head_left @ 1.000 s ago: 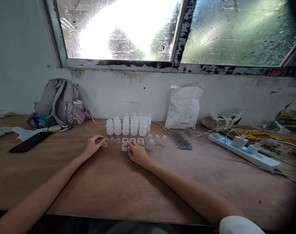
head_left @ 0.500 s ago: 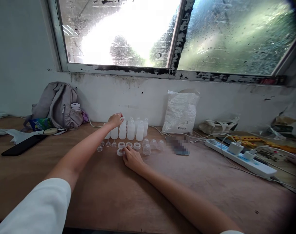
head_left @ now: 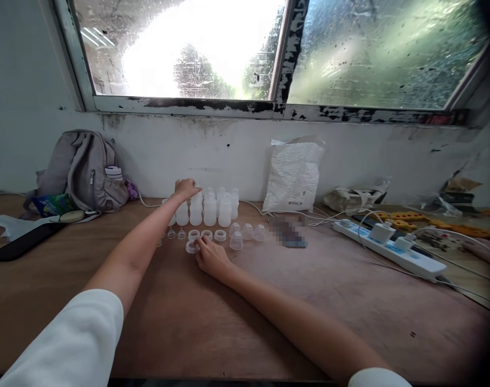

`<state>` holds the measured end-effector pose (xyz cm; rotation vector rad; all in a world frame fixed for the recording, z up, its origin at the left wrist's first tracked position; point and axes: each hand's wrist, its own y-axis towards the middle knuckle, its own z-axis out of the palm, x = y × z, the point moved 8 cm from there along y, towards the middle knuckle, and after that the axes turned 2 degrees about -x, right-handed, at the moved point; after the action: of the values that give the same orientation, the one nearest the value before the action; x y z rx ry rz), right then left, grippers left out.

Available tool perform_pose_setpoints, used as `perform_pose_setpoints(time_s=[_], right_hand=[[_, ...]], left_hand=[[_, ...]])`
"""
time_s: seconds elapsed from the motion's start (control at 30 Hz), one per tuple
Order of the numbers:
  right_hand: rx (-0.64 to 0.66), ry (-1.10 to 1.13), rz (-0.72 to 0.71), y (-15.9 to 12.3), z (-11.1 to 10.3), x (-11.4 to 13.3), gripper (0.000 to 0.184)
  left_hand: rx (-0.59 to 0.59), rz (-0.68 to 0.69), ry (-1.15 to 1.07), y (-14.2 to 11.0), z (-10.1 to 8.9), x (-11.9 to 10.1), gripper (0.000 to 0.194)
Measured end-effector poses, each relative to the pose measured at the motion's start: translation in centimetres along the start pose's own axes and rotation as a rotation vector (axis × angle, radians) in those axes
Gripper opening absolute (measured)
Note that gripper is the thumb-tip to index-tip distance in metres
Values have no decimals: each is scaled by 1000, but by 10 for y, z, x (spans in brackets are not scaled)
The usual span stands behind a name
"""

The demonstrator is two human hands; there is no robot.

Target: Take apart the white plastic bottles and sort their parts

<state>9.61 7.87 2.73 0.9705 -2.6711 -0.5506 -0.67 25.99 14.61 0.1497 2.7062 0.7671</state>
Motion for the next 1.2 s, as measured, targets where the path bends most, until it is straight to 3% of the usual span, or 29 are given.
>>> perform_pose_setpoints(time_s=[0.13, 0.27, 0.37, 0.43, 0.5, 0.57, 0.67, 0.73, 0.83, 1.0, 1.13, 1.2], right_hand=[[10, 21, 19, 0, -1, -1, 25], [13, 98, 61, 0, -2, -4, 26], [-131, 367, 159, 3, -9, -18, 24], [-212, 714, 311, 4, -6, -36, 21], [-200, 1035, 466, 8, 4, -50, 23], [-134, 1208, 541, 13, 8, -56, 31], [72, 1447, 480, 23, -1, -46, 49], [259, 1662, 412, 24, -13, -31, 58], [396, 1802, 325, 22, -35, -18, 56], [439, 1836, 287, 18, -46, -15, 38], [656, 1907, 156, 10, -47, 8, 38], [702, 1941, 93, 8, -49, 18, 33]], left_hand=[[-153, 58, -35, 0, -45, -10, 37], [-482, 162, -197, -18, -114, -24, 31], [-622, 212, -352, -45, -149, -32, 28], [-640, 243, -522, -63, -158, -36, 26], [-611, 226, -759, -78, -155, -37, 26], [-510, 163, -1054, -87, -139, -39, 27], [-186, 6, -1495, -93, -98, -52, 29], [-17, -80, -1661, -99, -77, -66, 28], [115, -114, -1773, -109, -64, -82, 25], [326, -57, -1822, -122, -60, -107, 22], [269, -10, -1818, -124, -68, -111, 22], [258, 18, -1810, -126, -72, -113, 23]])
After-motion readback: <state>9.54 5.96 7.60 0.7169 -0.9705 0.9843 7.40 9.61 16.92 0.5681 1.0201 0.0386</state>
